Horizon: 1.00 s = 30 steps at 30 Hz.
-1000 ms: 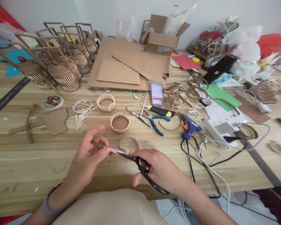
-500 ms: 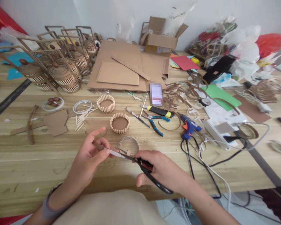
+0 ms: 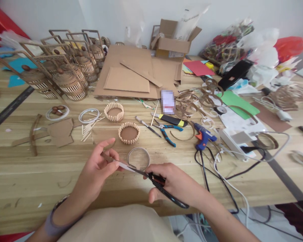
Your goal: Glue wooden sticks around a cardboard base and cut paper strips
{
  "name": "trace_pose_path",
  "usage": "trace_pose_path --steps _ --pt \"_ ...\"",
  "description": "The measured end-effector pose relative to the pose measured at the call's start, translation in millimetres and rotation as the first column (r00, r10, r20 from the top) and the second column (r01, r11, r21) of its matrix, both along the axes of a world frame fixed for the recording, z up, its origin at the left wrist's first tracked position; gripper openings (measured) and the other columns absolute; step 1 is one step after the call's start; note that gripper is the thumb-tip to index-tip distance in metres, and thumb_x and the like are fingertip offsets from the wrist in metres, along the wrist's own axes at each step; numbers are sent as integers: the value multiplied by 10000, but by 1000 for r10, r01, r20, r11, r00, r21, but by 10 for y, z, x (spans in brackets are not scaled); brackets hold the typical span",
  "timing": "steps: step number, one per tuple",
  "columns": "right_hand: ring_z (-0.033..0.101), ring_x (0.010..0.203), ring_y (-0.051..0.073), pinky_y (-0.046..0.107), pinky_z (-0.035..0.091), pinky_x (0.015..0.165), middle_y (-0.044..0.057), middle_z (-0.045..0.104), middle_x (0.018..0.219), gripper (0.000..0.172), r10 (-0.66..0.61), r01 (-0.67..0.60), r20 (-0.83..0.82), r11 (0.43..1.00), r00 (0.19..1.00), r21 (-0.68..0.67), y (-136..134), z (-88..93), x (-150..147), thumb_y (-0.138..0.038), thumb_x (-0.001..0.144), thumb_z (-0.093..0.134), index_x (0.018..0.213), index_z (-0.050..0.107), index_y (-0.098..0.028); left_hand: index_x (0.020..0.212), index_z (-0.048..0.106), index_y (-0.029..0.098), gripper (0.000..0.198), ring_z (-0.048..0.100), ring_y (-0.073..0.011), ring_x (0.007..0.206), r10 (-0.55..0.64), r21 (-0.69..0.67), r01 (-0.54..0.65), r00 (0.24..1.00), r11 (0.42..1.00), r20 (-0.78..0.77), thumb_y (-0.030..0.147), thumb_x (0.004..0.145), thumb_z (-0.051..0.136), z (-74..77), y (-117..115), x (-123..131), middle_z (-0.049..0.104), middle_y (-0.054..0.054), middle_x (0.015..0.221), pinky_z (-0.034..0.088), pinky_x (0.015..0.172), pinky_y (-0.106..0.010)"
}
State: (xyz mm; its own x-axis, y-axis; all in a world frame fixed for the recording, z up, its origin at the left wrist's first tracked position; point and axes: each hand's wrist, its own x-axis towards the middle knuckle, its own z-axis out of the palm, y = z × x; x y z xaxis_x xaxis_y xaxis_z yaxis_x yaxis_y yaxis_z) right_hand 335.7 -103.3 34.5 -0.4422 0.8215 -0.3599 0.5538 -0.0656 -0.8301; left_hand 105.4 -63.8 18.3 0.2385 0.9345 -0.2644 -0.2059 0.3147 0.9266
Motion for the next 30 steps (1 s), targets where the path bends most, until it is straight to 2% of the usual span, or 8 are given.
trace_pose_path --steps 10,17,22,30 --pt "526 636 161 245 346 580 -50 597 580 254 -8 6 -26 998 1000 -58 -4 8 21 -376 823 655 1008 674 -203 1244 453 230 548 632 -112 636 -24 -9 24 1000 1000 -1 205 747 685 -27 -5 -4 585 69 746 537 626 -255" --pt "471 630 134 228 335 584 -54 548 663 329 -10 14 23 991 1000 -136 35 48 36 -392 702 748 957 667 -202 1244 435 216 574 637 -105 626 -42 -28 42 999 999 5 207 730 689 -30 0 -2 577 80 744 547 635 -255" --pt "497 661 161 250 355 623 -54 542 593 325 -4 -2 -40 989 999 -148 26 30 35 -416 759 688 994 663 -193 1235 428 212 576 638 -101 621 -56 -30 56 998 998 5 209 722 690 -13 11 16 579 84 745 549 635 -247" --pt "481 654 151 243 331 611 -65 535 576 288 -12 4 -57 990 998 -140 -4 -36 61 -375 755 710 977 677 -194 1222 434 207 590 634 -116 632 -59 -43 58 998 997 -12 225 698 704 -1 15 34 567 81 740 568 642 -278"
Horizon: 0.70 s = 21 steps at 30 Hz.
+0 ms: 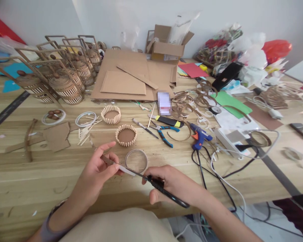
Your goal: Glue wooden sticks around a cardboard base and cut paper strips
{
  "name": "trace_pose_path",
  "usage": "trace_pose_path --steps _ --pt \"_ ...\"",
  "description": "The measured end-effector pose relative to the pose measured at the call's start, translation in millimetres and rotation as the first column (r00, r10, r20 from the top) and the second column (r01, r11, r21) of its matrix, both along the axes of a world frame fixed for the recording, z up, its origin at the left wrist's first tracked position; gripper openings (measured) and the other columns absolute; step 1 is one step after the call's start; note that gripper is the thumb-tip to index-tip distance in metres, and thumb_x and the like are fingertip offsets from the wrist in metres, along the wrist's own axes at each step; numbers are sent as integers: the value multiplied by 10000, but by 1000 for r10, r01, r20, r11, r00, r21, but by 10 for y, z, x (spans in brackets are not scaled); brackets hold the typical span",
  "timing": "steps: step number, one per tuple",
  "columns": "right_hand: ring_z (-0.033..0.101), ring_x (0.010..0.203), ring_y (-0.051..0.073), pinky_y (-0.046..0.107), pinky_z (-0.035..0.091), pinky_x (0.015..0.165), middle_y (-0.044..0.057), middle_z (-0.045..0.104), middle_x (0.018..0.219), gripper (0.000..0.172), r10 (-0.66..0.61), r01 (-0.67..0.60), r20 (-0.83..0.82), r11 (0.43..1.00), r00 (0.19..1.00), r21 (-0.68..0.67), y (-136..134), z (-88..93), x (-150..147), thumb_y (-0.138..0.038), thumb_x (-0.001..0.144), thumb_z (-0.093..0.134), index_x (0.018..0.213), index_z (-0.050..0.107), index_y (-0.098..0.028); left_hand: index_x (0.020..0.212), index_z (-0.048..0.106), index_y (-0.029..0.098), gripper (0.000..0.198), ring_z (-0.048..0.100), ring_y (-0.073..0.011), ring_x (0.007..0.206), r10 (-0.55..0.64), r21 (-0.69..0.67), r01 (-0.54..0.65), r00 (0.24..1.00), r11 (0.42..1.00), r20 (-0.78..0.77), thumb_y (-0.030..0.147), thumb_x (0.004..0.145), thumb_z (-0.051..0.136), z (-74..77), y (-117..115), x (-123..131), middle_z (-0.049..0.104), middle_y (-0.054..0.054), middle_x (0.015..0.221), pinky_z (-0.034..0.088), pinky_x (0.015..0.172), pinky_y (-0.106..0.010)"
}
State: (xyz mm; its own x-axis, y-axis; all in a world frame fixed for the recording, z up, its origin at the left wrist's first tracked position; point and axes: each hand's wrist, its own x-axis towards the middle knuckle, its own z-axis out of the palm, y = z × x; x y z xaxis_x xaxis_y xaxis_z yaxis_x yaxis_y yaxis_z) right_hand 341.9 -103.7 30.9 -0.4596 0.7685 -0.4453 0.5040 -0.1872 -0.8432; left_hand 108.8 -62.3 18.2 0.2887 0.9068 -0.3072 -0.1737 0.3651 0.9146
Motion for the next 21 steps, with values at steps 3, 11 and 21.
trace_pose_path --steps 3,11,21 --pt "448 624 135 234 311 586 -68 510 576 283 -5 5 0 1000 1000 1 3 -23 15 -379 748 724 952 681 -187 1223 437 209 590 633 -115 635 -5 -7 5 1000 1000 -9 232 697 705 5 -1 5 568 81 740 562 638 -269" --pt "381 569 110 221 286 541 -79 453 565 307 -18 18 -12 1000 1000 -11 -9 -70 13 -400 729 753 933 689 -180 1231 451 220 577 650 -117 637 -9 -18 8 998 1000 -54 258 716 710 15 9 2 576 77 761 556 659 -273" --pt "408 579 106 215 290 546 -72 495 621 316 -1 1 -23 1000 1000 12 -44 -125 44 -377 723 764 962 680 -188 1237 460 223 572 647 -120 627 -16 -20 15 996 1000 -86 269 720 701 18 -1 -6 582 74 757 528 642 -258"
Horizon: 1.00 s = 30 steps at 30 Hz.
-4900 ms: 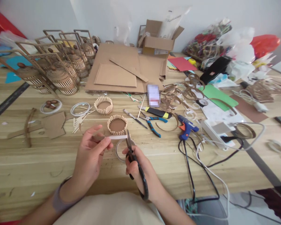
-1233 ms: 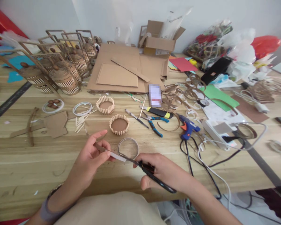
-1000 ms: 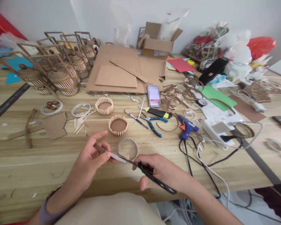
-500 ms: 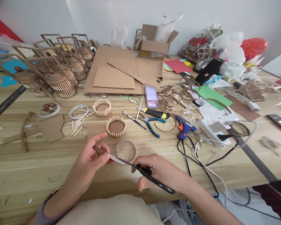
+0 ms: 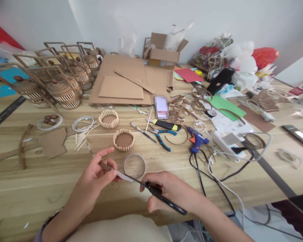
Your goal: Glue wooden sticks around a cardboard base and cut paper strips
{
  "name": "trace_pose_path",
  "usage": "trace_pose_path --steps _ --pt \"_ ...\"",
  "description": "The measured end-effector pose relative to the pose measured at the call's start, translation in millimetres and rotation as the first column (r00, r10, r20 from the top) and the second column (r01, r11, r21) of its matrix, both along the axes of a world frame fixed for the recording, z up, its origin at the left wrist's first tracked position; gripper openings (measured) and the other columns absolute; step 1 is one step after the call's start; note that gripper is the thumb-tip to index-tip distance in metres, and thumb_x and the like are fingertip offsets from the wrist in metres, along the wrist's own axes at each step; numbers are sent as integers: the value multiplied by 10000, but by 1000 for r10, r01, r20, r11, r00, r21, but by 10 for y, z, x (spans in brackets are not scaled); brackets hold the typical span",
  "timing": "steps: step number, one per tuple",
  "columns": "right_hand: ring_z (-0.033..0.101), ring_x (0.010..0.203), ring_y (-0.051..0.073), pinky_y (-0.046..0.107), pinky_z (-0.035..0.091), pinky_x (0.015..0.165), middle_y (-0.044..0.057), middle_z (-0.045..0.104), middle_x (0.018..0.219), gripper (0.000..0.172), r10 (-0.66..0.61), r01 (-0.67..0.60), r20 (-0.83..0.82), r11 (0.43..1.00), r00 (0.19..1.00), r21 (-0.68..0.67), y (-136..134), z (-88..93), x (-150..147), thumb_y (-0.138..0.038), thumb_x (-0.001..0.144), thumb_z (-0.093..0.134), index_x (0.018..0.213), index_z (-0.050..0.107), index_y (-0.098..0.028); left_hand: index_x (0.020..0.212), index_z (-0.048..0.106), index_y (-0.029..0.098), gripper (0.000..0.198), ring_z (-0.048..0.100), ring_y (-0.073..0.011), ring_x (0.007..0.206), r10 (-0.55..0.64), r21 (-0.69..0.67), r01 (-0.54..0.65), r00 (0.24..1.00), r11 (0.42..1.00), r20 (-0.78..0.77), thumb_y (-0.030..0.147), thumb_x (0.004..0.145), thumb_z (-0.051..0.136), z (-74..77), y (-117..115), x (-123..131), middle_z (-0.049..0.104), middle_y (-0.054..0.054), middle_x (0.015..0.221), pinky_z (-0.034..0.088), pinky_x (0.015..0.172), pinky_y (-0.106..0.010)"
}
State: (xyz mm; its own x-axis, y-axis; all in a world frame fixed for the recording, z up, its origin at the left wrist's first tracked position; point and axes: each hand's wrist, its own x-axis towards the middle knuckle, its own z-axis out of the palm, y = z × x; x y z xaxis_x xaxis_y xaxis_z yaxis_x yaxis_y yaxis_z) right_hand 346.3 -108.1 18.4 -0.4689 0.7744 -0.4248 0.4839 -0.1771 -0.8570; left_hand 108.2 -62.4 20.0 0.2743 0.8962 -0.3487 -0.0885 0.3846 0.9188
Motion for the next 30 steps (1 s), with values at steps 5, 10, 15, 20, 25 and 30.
trace_pose_path --steps 5,10,15,20,25,30 --pt "461 587 124 224 329 577 -74 520 577 333 26 -26 -29 1000 999 -4 -10 16 -1 -400 760 726 1010 658 -191 1226 462 219 579 642 -120 627 -2 -3 2 1000 1000 4 277 706 711 15 0 1 578 76 752 535 648 -262" --pt "490 602 134 231 352 593 -69 535 574 331 40 -40 -30 999 999 -3 14 70 -19 -415 768 699 1004 651 -189 1240 450 222 567 635 -116 639 -19 -6 19 1000 1000 25 282 735 701 -2 -11 -8 571 74 770 543 663 -268" --pt "445 577 113 218 326 560 -75 496 594 321 45 -46 -34 999 998 -29 27 89 -25 -382 740 716 984 656 -183 1223 463 218 556 628 -118 626 -16 -2 16 1000 1000 14 292 727 704 -2 -3 -5 573 76 749 539 642 -264" --pt "454 583 112 218 320 554 -66 508 621 289 22 -25 -79 999 997 -37 2 30 -8 -349 754 706 983 660 -179 1231 463 221 555 630 -115 628 -27 -10 27 1000 1000 6 286 734 701 10 1 -8 575 74 759 546 653 -267" --pt "481 573 117 221 332 556 -69 533 583 268 9 -16 -106 998 994 -64 -3 1 -22 -335 761 701 968 663 -169 1205 471 209 555 630 -117 615 -15 -15 16 999 1000 28 291 712 715 2 4 3 571 72 753 547 627 -265" --pt "484 562 109 221 334 561 -70 539 573 254 -13 2 -108 995 994 -100 -1 -14 -31 -335 763 687 944 670 -158 1208 458 209 565 637 -122 621 -19 -23 20 999 1000 42 293 711 714 -2 7 12 565 77 748 555 621 -269"
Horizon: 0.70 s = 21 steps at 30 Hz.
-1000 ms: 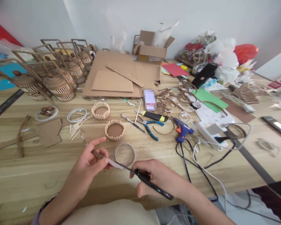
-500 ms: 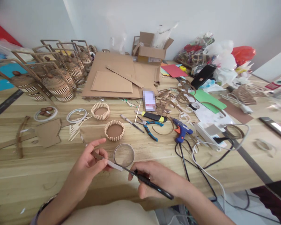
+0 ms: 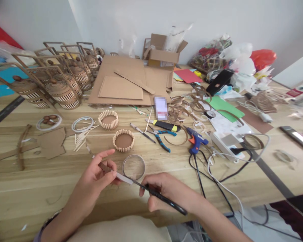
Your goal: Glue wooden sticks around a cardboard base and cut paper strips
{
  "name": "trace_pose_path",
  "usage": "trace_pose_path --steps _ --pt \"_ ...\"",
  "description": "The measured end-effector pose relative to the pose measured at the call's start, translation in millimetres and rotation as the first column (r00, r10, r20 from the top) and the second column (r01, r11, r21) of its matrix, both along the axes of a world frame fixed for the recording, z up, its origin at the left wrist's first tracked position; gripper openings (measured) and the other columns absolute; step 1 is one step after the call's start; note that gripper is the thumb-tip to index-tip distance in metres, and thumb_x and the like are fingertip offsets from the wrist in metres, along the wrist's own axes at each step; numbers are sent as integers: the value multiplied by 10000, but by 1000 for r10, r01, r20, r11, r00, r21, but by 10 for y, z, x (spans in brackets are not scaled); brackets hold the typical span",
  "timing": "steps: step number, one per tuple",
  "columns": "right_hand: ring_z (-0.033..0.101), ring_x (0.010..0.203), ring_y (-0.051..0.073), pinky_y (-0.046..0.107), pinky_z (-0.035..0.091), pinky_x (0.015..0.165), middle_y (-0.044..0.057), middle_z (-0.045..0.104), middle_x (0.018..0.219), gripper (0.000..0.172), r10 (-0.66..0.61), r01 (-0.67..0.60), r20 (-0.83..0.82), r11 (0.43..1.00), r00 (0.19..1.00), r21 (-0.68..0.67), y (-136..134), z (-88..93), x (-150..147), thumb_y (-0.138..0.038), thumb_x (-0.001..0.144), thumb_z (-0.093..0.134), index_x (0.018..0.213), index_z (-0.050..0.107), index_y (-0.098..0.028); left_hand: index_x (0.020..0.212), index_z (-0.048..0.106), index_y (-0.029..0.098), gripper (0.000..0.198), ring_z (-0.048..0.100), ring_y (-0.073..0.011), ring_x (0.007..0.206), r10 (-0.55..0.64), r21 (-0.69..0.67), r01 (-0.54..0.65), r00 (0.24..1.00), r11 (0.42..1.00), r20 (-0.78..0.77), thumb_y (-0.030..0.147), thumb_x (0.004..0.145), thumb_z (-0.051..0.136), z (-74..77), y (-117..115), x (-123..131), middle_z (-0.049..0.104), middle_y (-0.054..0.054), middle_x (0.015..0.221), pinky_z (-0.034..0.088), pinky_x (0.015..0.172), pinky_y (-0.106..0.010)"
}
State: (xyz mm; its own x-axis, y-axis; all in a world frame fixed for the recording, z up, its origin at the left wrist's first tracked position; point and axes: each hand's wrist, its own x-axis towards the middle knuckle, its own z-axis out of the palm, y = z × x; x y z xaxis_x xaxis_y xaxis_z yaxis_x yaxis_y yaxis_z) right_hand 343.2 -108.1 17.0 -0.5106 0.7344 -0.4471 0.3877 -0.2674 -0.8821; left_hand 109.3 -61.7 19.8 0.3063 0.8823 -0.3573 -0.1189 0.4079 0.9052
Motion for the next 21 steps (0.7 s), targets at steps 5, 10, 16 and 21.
trace_pose_path --steps 5,10,16,21 --pt "469 542 106 220 320 544 -68 544 565 236 -31 31 -22 999 999 -18 -13 -32 -3 -308 732 701 911 683 -155 1191 469 212 582 638 -129 594 24 -10 -25 999 1000 -26 312 680 728 20 0 5 569 77 735 553 600 -277" --pt "459 516 98 218 313 531 -70 545 557 241 -59 57 -48 998 997 -41 -39 -94 -1 -294 720 716 911 687 -150 1212 469 226 574 657 -140 620 30 -12 -31 998 999 -48 316 702 716 8 -7 -5 574 72 758 557 621 -289" --pt "470 525 102 219 304 531 -66 547 559 245 -54 54 -13 998 998 -26 -44 -95 1 -329 732 714 901 691 -154 1218 480 233 569 659 -139 618 34 -5 -34 999 999 -32 313 711 725 -35 -11 -25 578 69 771 559 620 -290" --pt "480 529 110 221 309 532 -64 558 555 274 -81 81 6 997 997 -12 -47 -76 -20 -373 739 720 905 685 -157 1276 434 233 621 693 -161 648 24 -6 -24 999 1000 -25 358 742 725 -8 -10 -38 611 38 830 566 598 -284"
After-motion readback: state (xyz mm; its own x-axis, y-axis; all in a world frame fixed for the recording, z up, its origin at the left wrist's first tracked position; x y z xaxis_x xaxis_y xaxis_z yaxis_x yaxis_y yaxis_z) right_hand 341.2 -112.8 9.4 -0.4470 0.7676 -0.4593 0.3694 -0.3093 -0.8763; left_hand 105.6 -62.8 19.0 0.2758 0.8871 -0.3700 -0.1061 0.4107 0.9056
